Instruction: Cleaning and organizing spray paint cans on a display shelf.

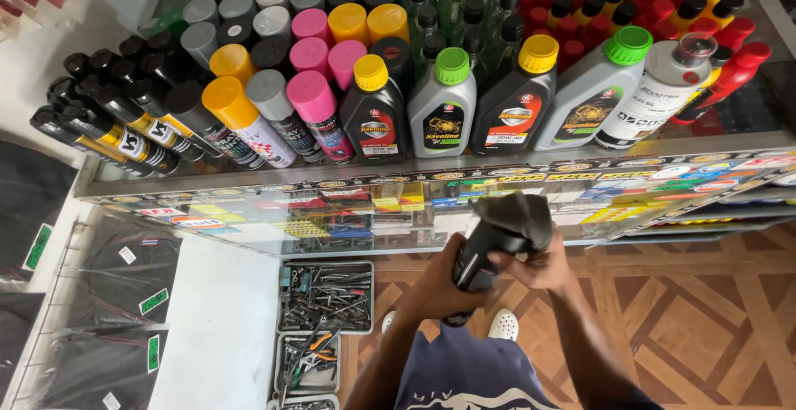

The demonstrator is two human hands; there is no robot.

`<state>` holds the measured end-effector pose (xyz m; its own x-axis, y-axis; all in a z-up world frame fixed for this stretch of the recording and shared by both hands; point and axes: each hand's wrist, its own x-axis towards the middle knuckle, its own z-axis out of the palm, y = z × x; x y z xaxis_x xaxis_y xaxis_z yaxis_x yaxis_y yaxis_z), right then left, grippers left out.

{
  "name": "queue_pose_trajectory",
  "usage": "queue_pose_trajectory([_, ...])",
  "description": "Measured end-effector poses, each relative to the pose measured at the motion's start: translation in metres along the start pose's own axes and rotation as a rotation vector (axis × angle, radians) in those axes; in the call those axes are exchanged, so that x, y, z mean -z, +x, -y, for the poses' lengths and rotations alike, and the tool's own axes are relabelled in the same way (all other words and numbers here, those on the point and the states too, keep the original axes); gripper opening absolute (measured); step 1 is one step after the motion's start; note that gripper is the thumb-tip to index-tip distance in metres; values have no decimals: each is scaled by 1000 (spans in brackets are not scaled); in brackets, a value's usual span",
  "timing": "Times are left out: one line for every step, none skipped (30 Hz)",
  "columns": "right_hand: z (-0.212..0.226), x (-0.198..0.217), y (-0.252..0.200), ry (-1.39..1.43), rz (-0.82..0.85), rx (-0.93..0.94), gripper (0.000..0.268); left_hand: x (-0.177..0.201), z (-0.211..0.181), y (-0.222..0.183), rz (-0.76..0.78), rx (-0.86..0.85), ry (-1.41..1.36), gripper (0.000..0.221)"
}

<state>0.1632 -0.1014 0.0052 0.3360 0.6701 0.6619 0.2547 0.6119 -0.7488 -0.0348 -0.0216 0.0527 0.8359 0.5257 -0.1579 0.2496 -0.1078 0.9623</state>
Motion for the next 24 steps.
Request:
queue_pose_trajectory([14, -9, 12, -4, -6, 1, 37, 1, 0, -1, 7, -2, 2, 72])
queue_pose_trajectory([28, -18, 26, 195, -3, 26, 40, 2, 0, -1, 122, 21, -23, 98])
queue_pose_trajectory([41, -28, 39, 394, 1, 51, 45, 3, 1, -2, 236, 44, -48, 125])
queue_pose_trajectory([25, -28, 25, 396, 0, 50, 45, -4, 33, 3, 236, 45, -48, 125])
queue_pose_trajectory([10, -28, 11, 412, -51, 59, 49, -10, 66, 7, 247, -38, -176, 114])
queue_pose_trajectory([-7, -27, 0, 426, -99, 72, 55, -17, 97, 15, 256, -128, -303, 106])
queue_pose_trajectory([-2, -30, 1, 425, -96, 76, 55, -22, 102, 16, 255, -133, -302, 106])
queue_pose_trajectory([4, -34, 0, 288, -182, 22, 46, -28, 108, 15, 200, -117, -446, 95])
queue_pose_trajectory([9, -38, -1, 150, -267, -32, 38, -35, 114, 15, 144, -99, -589, 84])
queue_pose_trajectory([19, -48, 1, 150, -268, -32, 38, -29, 104, 17, 145, -98, -588, 84])
queue_pose_trajectory([28, -58, 3, 157, -318, -107, 28, -22, 94, 19, 27, -164, -479, 87])
queue_pose_trajectory([37, -67, 5, 165, -369, -179, 22, -14, 84, 22, -90, -231, -367, 89])
queue_pose_trajectory([19, -67, -21, 165, -371, -177, 22, -12, 73, 21, -89, -232, -365, 89])
queue_pose_trajectory([2, -65, -47, 123, -392, -341, 24, -10, 61, 22, -199, -270, -358, 80])
queue_pose_trajectory([-16, -65, -72, 80, -412, -505, 40, -8, 50, 22, -309, -308, -350, 70])
queue_pose_trajectory([-21, -69, -88, 80, -405, -504, 40, -4, 37, 20, -316, -311, -352, 70])
queue_pose_trajectory([-26, -73, -103, 284, -345, -643, 23, -1, 24, 17, -372, -363, -273, 64])
queue_pose_trajectory([-30, -76, -119, 486, -280, -783, 49, 2, 12, 15, -431, -412, -195, 59])
queue_pose_trajectory([-21, -79, -112, 484, -270, -785, 49, 3, 8, 17, -440, -413, -198, 59])
queue_pose_trajectory([-11, -83, -107, 582, -327, -875, 47, 2, 6, 16, -494, -407, -158, 58])
queue_pose_trajectory([0, -87, -102, 678, -386, -965, 45, 2, 4, 16, -547, -400, -118, 58])
queue_pose_trajectory([7, -87, -92, 677, -376, -973, 45, 0, 8, 18, -557, -395, -122, 58])
queue_pose_trajectory([15, -88, -81, 795, -394, -999, 37, -3, 12, 20, -607, -441, -69, 62])
queue_pose_trajectory([22, -90, -70, 916, -415, -1020, 30, -3, 16, 22, -652, -489, -12, 65])
